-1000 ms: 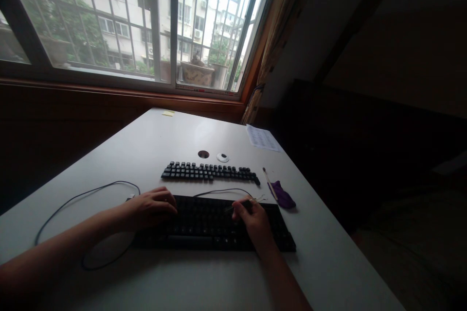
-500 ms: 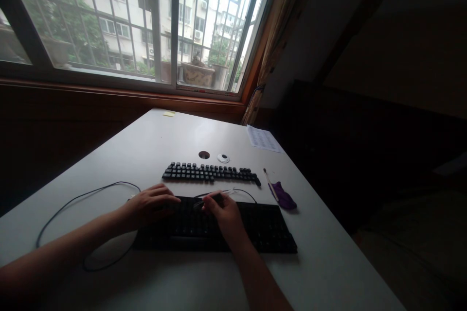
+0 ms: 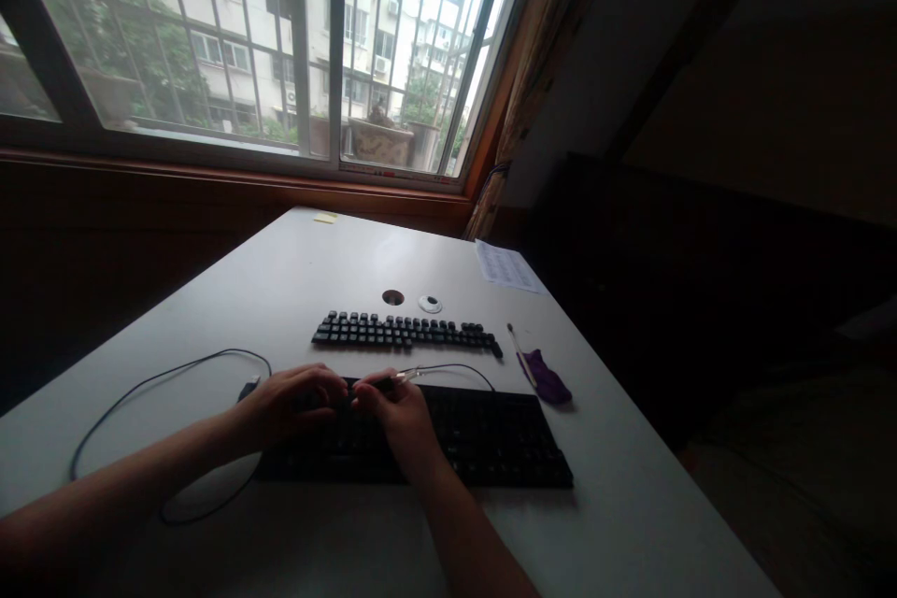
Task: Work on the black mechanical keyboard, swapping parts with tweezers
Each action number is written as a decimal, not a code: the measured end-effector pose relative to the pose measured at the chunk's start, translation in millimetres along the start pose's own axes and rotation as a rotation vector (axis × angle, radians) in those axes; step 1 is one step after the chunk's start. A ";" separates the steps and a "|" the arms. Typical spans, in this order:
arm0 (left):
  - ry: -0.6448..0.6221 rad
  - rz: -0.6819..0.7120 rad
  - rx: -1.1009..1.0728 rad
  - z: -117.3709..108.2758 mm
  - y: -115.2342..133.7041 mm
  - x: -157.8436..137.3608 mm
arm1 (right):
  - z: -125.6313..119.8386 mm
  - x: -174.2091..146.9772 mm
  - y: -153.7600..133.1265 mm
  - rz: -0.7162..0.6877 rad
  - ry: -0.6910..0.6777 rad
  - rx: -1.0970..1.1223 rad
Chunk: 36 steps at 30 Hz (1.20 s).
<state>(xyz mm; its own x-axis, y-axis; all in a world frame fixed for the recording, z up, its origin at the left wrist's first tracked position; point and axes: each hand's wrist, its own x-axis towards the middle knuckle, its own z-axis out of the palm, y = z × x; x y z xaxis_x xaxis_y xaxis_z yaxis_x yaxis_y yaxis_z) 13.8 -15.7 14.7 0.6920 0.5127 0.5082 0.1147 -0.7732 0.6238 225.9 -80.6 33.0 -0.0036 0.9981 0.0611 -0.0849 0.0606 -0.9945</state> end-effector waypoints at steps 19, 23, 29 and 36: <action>-0.042 -0.024 -0.029 0.6 -2.2 1.0 | -3.0 -0.2 4.0 -0.008 -0.054 -0.016; -0.054 -0.048 -0.022 0.1 -2.4 1.3 | -3.7 -0.2 4.8 -0.011 -0.074 -0.017; -0.074 -0.116 -0.034 0.1 -1.1 1.2 | -4.7 0.3 7.2 -0.015 -0.091 0.018; -0.063 -0.147 -0.176 -1.0 -2.2 1.2 | -4.1 -0.7 3.6 -0.016 -0.054 0.022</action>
<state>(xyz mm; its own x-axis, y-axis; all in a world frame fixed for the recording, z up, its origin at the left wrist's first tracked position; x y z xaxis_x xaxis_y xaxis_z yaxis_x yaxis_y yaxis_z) 13.6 -13.0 14.5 0.7209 0.5865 0.3693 0.0959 -0.6120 0.7850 229.7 -81.0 29.0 -0.0561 0.9951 0.0819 -0.1077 0.0755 -0.9913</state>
